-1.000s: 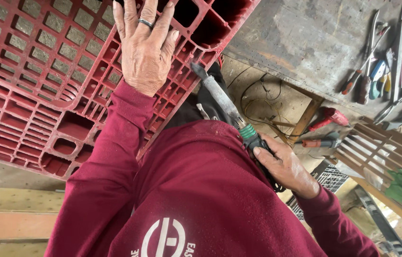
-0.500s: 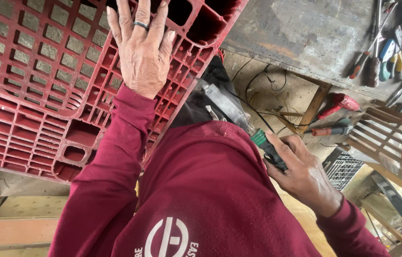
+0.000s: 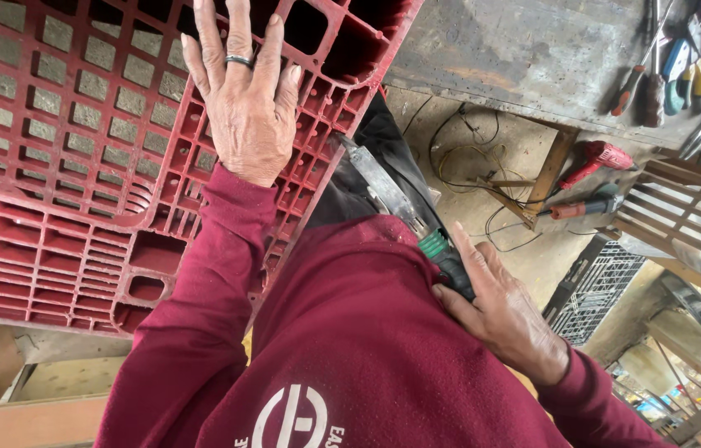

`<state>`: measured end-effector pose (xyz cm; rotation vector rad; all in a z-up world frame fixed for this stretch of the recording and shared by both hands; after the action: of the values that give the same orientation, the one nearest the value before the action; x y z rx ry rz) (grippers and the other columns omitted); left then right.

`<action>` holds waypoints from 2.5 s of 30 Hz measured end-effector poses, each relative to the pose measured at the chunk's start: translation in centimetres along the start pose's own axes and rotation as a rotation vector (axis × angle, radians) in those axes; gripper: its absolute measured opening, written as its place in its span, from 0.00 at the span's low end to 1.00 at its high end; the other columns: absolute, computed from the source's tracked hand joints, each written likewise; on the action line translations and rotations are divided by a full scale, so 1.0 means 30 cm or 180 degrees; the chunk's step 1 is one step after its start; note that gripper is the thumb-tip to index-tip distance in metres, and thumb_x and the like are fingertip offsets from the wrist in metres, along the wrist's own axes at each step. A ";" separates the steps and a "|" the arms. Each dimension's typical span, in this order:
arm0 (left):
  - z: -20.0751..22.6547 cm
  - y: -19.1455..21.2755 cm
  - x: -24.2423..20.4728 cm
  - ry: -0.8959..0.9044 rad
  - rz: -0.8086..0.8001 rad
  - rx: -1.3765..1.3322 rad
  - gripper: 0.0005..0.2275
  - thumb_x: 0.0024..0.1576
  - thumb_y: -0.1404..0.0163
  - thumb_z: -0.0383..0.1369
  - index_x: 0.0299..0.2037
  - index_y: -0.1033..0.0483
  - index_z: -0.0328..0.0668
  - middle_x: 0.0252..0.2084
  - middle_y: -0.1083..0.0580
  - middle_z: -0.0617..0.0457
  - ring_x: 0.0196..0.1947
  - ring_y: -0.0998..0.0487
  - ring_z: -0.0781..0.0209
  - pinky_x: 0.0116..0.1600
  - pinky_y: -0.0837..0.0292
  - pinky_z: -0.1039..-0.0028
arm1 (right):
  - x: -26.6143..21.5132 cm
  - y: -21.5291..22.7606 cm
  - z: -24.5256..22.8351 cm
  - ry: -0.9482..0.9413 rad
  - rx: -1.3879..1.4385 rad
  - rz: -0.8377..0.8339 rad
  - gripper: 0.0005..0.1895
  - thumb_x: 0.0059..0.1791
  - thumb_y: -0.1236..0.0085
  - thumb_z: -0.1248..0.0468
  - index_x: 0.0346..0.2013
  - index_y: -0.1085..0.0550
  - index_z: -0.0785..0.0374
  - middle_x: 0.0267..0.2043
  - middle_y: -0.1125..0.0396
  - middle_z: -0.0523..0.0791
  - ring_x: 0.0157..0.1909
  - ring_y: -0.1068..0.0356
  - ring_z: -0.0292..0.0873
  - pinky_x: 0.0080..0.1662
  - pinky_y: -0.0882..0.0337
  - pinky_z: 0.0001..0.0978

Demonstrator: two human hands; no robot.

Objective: The person uses a heated tool to melt and fuse the broken joints of a red plastic crate, moving the tip along various cracks and then lifting and turning the crate to inspect the work.

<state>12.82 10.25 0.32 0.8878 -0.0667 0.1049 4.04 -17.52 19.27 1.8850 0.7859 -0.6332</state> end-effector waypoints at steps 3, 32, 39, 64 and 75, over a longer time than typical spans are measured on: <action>0.000 0.020 0.003 -0.0038 0.0123 -0.0219 0.18 0.71 0.45 0.31 0.70 0.27 0.39 0.77 0.49 0.43 0.78 0.56 0.38 0.80 0.63 0.43 | 0.015 -0.019 0.041 -0.0405 0.0904 -0.0310 0.39 0.46 0.39 0.62 0.71 0.41 0.65 0.51 0.31 0.50 0.53 0.31 0.45 0.55 0.32 0.36; 0.585 0.364 -0.559 0.3018 0.0643 -0.1013 0.16 0.58 0.43 0.34 0.53 0.25 0.34 0.30 0.25 0.46 0.25 0.25 0.61 0.32 0.29 0.69 | 0.666 0.145 -0.102 0.4487 -0.0790 0.0666 0.21 0.47 0.36 0.72 0.50 0.29 0.48 0.59 0.37 0.42 0.65 0.37 0.46 0.65 0.34 0.46; 0.622 0.404 -0.624 0.3721 -0.0687 -0.1097 0.19 0.55 0.45 0.42 0.49 0.24 0.35 0.35 0.21 0.36 0.35 0.19 0.39 0.38 0.27 0.56 | 1.026 0.222 -0.113 0.3633 -0.0750 0.1556 0.15 0.62 0.44 0.65 0.64 0.24 0.60 0.67 0.38 0.47 0.68 0.38 0.50 0.71 0.44 0.47; 0.538 0.370 -0.516 0.3440 -0.1261 -0.0581 0.20 0.58 0.50 0.44 0.47 0.26 0.31 0.32 0.24 0.32 0.32 0.22 0.33 0.36 0.28 0.49 | 1.065 0.199 -0.111 0.3345 -0.0993 0.1543 0.14 0.63 0.44 0.57 0.57 0.20 0.60 0.67 0.36 0.46 0.71 0.39 0.47 0.76 0.58 0.55; 0.536 0.399 -0.480 0.3532 -0.1232 -0.0564 0.21 0.56 0.44 0.45 0.50 0.24 0.34 0.32 0.23 0.34 0.32 0.20 0.34 0.36 0.26 0.51 | 1.062 0.205 -0.116 0.3391 -0.0914 0.1481 0.13 0.63 0.44 0.57 0.57 0.20 0.60 0.68 0.36 0.44 0.72 0.38 0.46 0.77 0.58 0.53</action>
<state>-3.14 4.35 18.19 0.5555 1.1084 0.2125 29.90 -8.46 1.55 1.9613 0.9452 0.8157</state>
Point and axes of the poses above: each hand's wrist, its own x-axis towards the middle knuckle, its own y-axis out of the back of the hand, z = x × y, the point moved 4 cm from there along x, towards the middle knuckle
